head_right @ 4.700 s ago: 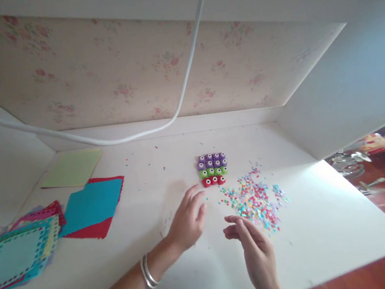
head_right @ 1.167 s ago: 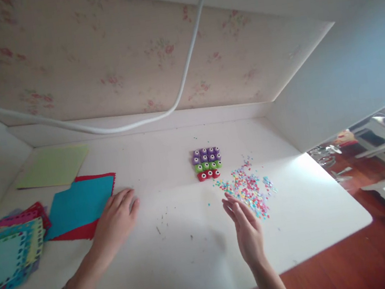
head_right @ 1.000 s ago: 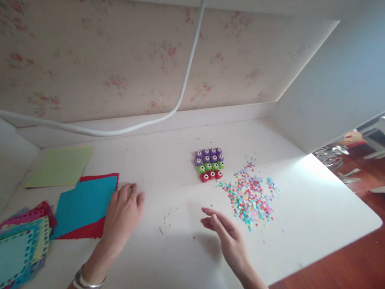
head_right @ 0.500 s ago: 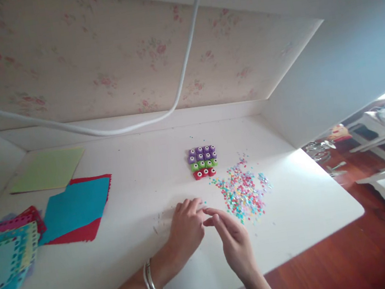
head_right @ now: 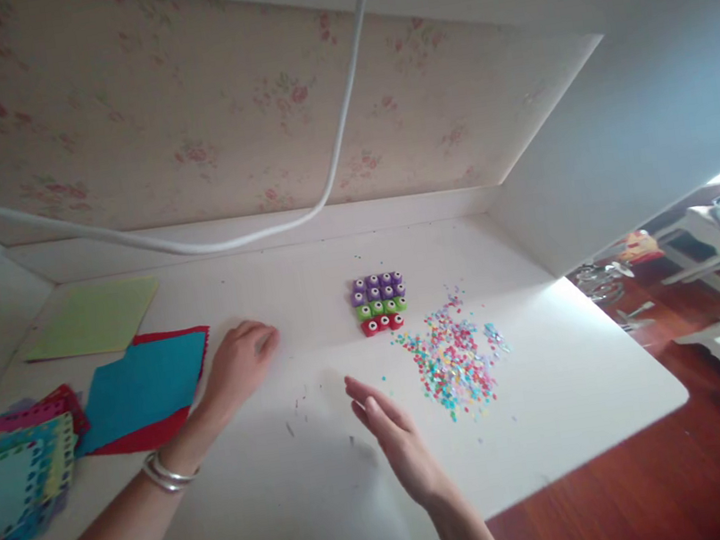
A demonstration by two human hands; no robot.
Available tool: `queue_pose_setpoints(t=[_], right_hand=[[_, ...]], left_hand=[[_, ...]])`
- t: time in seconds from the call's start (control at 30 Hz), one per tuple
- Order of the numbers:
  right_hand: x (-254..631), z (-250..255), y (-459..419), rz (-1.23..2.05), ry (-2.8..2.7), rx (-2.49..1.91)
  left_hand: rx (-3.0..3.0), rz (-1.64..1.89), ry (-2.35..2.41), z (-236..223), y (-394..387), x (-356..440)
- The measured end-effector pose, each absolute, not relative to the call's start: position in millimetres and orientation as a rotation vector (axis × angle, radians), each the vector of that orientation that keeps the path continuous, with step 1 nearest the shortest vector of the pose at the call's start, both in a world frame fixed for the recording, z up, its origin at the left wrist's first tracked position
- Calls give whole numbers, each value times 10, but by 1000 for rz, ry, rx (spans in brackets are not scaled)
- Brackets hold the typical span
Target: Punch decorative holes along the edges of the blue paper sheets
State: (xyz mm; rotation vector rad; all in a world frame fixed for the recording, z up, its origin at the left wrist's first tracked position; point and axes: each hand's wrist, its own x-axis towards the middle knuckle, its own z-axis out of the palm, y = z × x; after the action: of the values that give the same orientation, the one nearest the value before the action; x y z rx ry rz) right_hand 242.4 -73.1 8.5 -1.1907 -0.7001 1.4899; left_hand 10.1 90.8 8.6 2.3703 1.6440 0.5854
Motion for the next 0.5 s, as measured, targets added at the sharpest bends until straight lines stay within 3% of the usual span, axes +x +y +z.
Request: queue_pose_setpoints(t=[0.1,0.37,0.5], right_hand=[[2318,12,-564,1529,-493,-1133],[2910,-31,-595,824,-352,-1247],[2916,17,-676,788,-440,-1240]], left_hand=[[2386,462,1804,126,1312,-279],[2371,182,2036,140,2042,-677],[2392,79,2008,94,2075,-633]])
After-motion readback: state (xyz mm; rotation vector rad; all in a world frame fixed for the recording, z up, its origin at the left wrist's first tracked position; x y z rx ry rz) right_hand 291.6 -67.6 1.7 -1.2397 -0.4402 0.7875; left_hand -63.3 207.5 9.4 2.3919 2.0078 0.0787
